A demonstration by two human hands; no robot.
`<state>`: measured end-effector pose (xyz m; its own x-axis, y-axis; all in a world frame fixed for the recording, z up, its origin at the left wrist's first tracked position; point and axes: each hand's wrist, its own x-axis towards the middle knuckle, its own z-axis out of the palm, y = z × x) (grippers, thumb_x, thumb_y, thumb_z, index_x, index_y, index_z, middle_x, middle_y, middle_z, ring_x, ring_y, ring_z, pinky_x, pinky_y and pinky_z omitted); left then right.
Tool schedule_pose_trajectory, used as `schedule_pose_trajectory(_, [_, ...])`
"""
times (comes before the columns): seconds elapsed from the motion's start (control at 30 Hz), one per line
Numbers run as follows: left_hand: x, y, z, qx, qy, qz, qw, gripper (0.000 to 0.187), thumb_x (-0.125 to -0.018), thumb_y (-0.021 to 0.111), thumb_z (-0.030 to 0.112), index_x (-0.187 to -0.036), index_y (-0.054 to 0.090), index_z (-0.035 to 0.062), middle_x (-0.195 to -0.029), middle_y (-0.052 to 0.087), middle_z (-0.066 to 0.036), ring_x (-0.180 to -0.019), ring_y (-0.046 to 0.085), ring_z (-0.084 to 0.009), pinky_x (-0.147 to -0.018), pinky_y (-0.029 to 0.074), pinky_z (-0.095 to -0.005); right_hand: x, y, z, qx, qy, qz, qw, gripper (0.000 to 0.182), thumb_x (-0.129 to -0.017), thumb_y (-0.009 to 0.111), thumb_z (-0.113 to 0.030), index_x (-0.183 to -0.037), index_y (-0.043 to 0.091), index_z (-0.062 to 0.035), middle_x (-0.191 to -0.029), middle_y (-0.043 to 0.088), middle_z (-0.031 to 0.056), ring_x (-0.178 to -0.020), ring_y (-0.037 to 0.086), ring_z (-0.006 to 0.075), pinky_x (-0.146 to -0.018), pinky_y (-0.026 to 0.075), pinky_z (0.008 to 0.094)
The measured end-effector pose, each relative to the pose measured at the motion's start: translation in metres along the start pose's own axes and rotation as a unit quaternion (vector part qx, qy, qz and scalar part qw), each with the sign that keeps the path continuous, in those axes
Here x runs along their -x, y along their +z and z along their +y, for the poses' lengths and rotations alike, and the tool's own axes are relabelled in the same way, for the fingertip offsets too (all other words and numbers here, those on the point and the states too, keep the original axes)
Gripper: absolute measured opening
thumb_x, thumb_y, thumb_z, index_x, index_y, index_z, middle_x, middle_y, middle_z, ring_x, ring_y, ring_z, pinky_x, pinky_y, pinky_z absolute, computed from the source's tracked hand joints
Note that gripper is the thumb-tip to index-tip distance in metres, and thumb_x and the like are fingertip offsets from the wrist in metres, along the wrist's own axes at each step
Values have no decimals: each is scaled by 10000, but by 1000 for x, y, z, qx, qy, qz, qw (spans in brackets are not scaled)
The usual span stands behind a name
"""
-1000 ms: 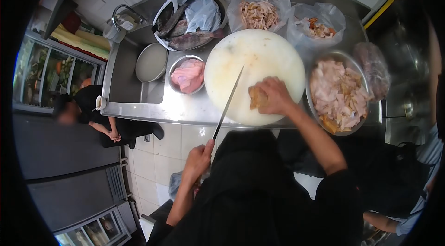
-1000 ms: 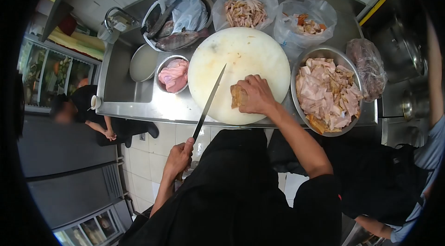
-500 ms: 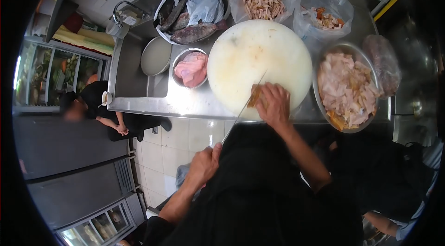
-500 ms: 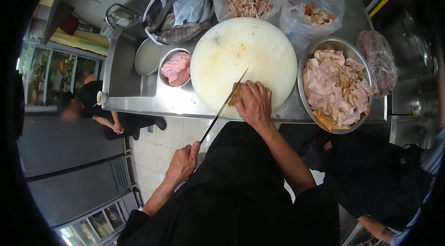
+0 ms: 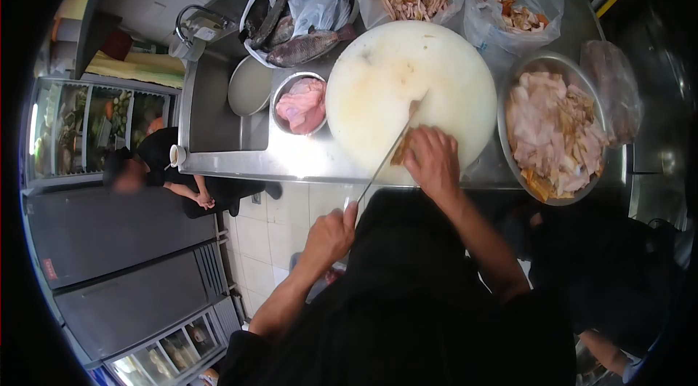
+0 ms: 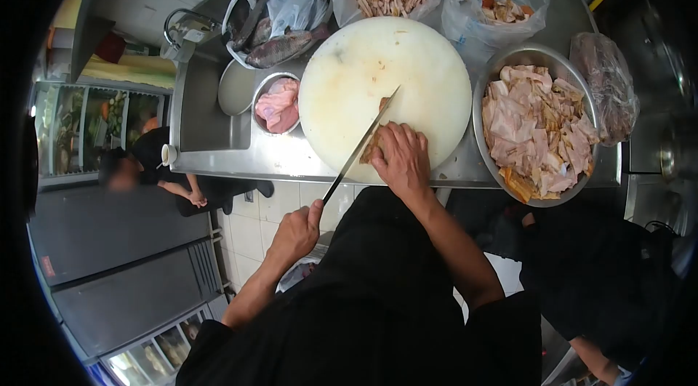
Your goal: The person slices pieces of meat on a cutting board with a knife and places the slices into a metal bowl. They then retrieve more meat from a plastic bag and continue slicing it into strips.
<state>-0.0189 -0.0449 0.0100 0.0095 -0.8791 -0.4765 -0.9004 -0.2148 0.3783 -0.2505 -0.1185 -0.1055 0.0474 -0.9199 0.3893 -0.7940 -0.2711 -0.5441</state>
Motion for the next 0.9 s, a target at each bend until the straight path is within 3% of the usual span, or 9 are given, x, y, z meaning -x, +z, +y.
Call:
schedule_pose_trajectory(0.3, [54,-19,1,8,-15,-23,1000,616,-1103,403,422,-779,612,-60,-730,623,-354,-765,608,-580,-677,476,-596,4,4,0,15,8,16,1000,385,-849,683,-228,-1174,636,-27,-1256,629,134,-1196,567,313,-1021,413,485])
schedule_pose_trajectory(0.4, [61,-23,-7,-28,-60,-86,994,536,-1079,465,393,-939,676,-80,-792,666,-347,-768,648,-552,-714,524,-593,4,4,3,23,6,24,999,379,-850,690,-229,-1165,642,-24,-1261,632,137,-1196,571,316,-1021,417,483])
schedule_pose_trajectory(0.5, [35,25,-41,-119,134,-4,984,607,-1100,420,408,-760,608,-59,-718,620,-351,-754,611,-575,-688,494,-613,7,6,1,4,2,15,1000,371,-860,684,-224,-1165,642,-16,-1263,631,149,-1191,573,321,-1015,422,483])
schedule_pose_trajectory(0.7, [5,-7,11,-8,4,15,1000,651,-1098,411,450,-762,612,-70,-773,623,-378,-801,606,-591,-717,476,-617,7,0,7,-54,-8,20,998,355,-870,654,-181,-1171,627,5,-1245,617,179,-1191,565,357,-1015,438,491])
schedule_pose_trajectory(0.9, [36,-9,4,-7,-6,-16,1000,581,-1088,443,412,-811,628,-64,-739,628,-364,-761,619,-577,-719,498,-610,11,2,3,-7,18,32,999,383,-857,661,-194,-1184,621,2,-1261,607,172,-1199,561,365,-1043,443,498])
